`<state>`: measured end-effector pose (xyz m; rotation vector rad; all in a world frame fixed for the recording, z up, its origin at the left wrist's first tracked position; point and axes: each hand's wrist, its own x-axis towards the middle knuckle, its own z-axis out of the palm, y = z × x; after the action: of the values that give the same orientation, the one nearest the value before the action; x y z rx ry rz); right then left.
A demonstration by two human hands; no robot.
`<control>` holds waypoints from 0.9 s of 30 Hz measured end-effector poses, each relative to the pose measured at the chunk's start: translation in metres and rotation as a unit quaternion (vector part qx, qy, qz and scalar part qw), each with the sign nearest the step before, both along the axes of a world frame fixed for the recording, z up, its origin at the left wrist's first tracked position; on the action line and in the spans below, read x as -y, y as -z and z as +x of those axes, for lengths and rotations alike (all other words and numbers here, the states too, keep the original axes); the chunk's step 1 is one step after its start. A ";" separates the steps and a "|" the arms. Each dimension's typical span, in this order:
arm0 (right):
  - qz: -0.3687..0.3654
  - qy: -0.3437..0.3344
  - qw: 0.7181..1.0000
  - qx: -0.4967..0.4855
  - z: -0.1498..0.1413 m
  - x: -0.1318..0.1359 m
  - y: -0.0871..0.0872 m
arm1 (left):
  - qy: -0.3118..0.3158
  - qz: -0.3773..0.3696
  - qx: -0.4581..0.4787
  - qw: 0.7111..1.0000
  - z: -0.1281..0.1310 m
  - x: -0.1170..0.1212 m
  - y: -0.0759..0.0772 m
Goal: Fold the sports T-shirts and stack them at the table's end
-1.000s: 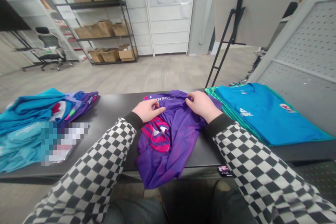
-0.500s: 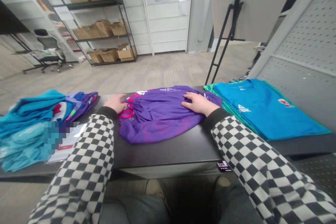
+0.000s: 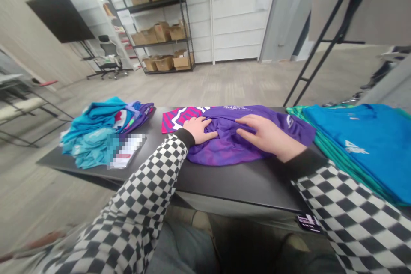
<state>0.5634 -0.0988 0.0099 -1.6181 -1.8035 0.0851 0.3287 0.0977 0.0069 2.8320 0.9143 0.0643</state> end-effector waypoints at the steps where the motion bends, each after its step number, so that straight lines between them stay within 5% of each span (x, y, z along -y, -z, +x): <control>1: -0.019 -0.055 0.998 -0.019 -0.014 0.003 -0.003 | -0.009 0.008 0.008 1.000 0.001 0.001 -0.004; 6: -0.146 -0.228 0.960 -0.067 -0.057 0.019 -0.016 | -0.050 -0.007 0.072 0.996 -0.008 -0.018 -0.013; 12: -0.412 -0.150 0.896 -0.066 -0.032 0.035 -0.037 | -0.082 -0.022 0.123 0.989 -0.019 -0.056 -0.002; 14: -0.380 -0.108 0.918 -0.042 -0.025 0.036 -0.041 | -0.083 -0.012 0.137 0.987 -0.020 -0.061 0.001; 17: -0.166 -0.050 0.985 0.004 -0.028 0.033 -0.043 | -0.060 -0.007 0.146 0.987 -0.016 -0.061 0.004; 20: -0.003 -0.103 0.994 0.038 -0.049 0.032 -0.035 | -0.031 -0.008 0.145 0.989 -0.011 -0.059 0.008; 24: -0.046 -0.240 0.967 0.068 -0.085 0.039 -0.018 | -0.009 -0.015 0.138 0.990 -0.007 -0.061 0.012; 27: -0.105 -0.295 0.950 0.011 -0.095 0.051 -0.021 | -0.007 -0.024 0.143 0.989 -0.007 -0.066 0.013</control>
<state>0.4679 -0.1498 0.0311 -1.1581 -2.3036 0.5478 0.3219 0.1635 -0.0061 2.6789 0.8569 0.4320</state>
